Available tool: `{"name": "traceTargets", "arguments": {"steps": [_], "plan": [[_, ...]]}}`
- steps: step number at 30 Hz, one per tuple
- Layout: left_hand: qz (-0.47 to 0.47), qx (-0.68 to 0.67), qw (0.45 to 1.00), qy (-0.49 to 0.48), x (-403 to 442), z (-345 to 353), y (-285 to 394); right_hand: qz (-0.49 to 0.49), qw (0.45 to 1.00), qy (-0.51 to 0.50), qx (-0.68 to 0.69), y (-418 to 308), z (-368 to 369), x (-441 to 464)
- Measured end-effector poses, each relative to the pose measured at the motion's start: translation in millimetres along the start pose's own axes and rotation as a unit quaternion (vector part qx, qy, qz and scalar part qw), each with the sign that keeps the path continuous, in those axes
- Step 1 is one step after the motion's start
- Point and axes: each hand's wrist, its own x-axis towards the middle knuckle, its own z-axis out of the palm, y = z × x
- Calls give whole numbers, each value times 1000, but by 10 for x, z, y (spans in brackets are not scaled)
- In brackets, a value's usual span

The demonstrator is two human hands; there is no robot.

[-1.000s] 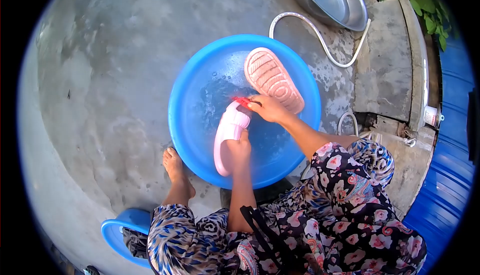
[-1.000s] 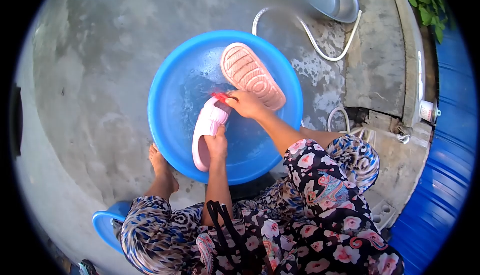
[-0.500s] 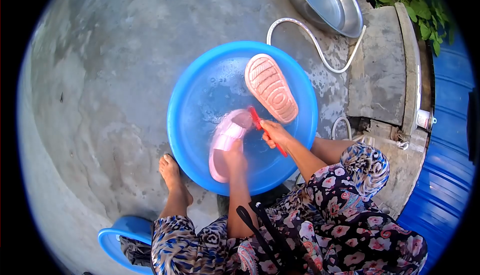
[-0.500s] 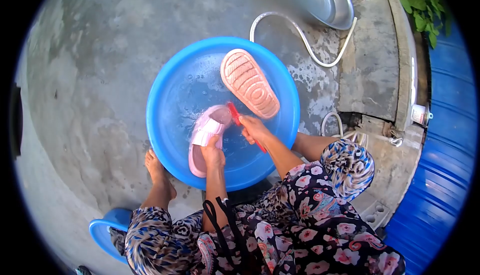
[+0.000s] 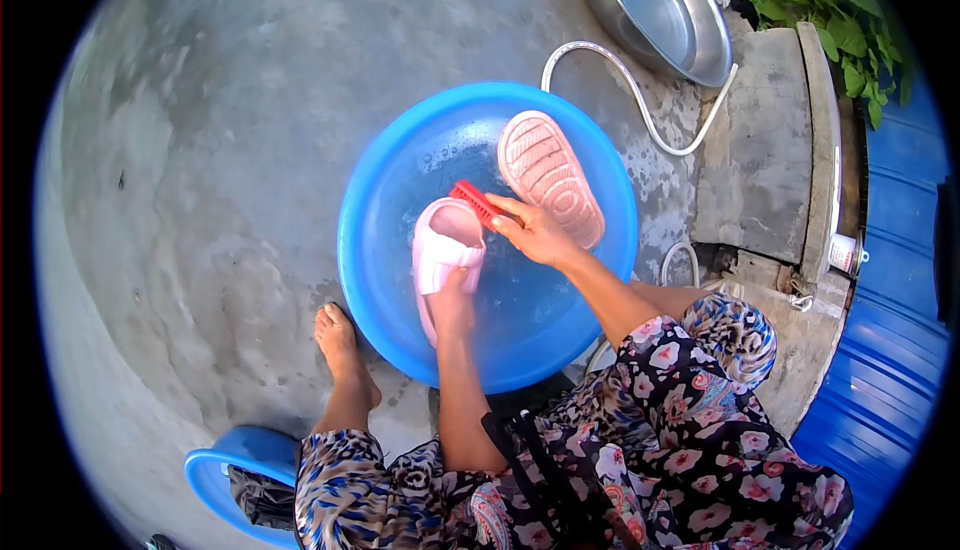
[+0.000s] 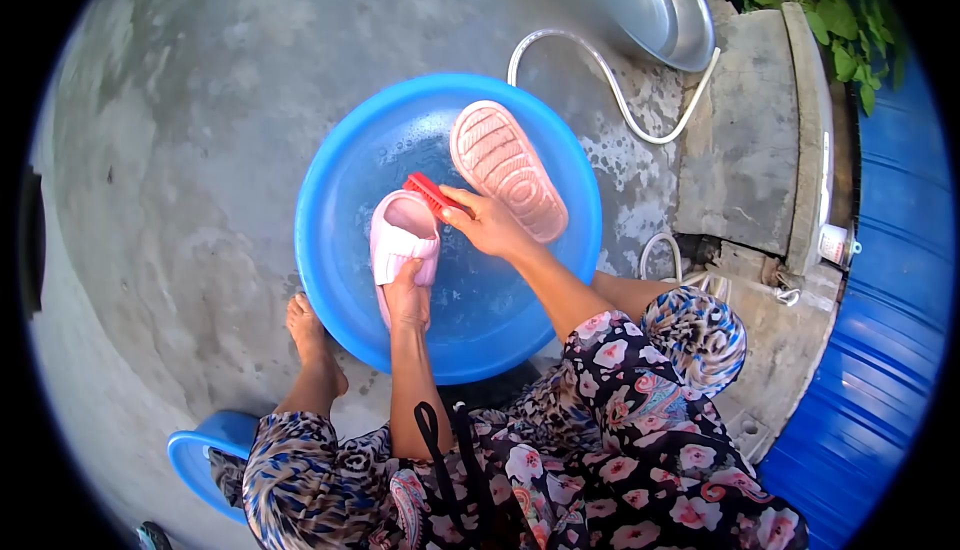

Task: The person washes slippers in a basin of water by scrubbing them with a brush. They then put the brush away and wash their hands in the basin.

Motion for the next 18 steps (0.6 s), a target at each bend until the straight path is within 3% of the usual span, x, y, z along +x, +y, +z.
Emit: {"name": "traceTargets", "arguments": {"steps": [1,3,5,7,9,11,14,16,18], "plan": [[3,-3,1000,1,23,9,7,-64,993,22,-95,-19,15,48],[81,101,992,-8,26,22,-39,-32,999,9,-38,-19,3,172],[86,94,992,-7,3,52,-82,-75,982,1,-173,-84,-66,235],[102,86,991,-7,-12,120,-99,-60,979,-22,-194,-258,-99,306],[103,79,992,-10,-1,148,-154,-14,945,-99,-312,-524,-79,368],[100,62,993,-8,-3,180,-244,-42,915,-174,-362,-594,186,434],[86,14,996,2,46,152,-308,-29,924,-123,-360,-430,152,328],[82,-44,995,18,125,56,-322,20,964,-12,-266,-227,-72,66],[73,-104,992,20,208,-7,-263,-42,981,35,-188,123,-250,-269]]}}
